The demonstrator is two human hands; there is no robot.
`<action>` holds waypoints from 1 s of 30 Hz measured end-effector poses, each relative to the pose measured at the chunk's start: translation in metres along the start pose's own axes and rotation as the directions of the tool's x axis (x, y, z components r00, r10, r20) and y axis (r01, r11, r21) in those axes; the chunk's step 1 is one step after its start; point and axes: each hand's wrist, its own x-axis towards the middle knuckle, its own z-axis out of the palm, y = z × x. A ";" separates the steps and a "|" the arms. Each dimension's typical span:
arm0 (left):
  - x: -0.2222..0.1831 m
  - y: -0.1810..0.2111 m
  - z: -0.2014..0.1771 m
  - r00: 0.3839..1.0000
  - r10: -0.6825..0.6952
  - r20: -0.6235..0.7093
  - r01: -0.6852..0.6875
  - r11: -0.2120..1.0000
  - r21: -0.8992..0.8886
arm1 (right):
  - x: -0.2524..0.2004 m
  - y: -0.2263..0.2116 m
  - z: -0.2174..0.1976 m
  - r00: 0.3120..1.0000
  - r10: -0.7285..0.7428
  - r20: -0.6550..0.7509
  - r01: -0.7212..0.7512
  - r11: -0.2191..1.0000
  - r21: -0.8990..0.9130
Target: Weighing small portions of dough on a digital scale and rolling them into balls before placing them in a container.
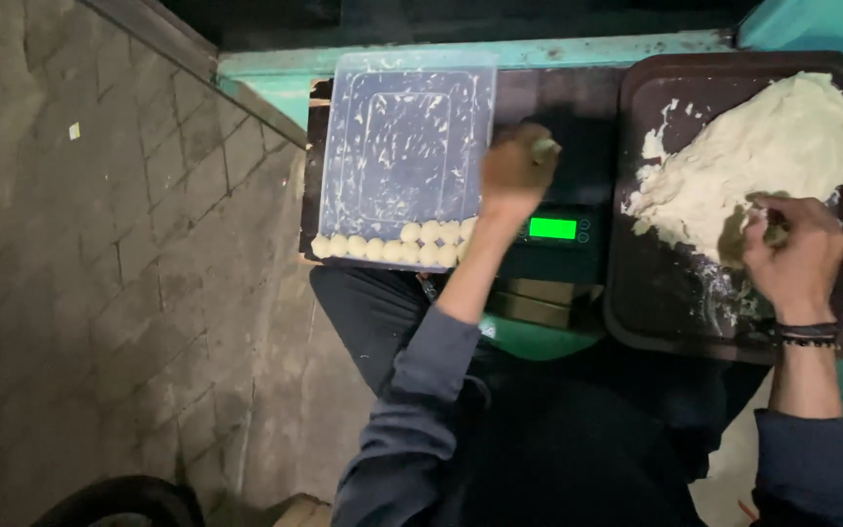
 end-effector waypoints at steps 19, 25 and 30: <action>-0.085 -0.142 -0.151 0.989 -0.145 0.024 0.146 0.989 -0.017 | 0.008 0.020 0.023 0.998 0.053 0.018 -0.056 0.983 0.173; -0.087 -0.166 -0.138 0.998 -0.058 0.006 0.057 0.983 0.176 | -0.001 0.042 0.034 0.994 0.105 0.028 -0.108 0.929 0.353; -0.083 -0.164 -0.138 1.000 -0.021 -0.019 0.025 0.978 0.209 | -0.007 0.049 0.031 0.989 0.127 0.079 -0.145 0.947 0.287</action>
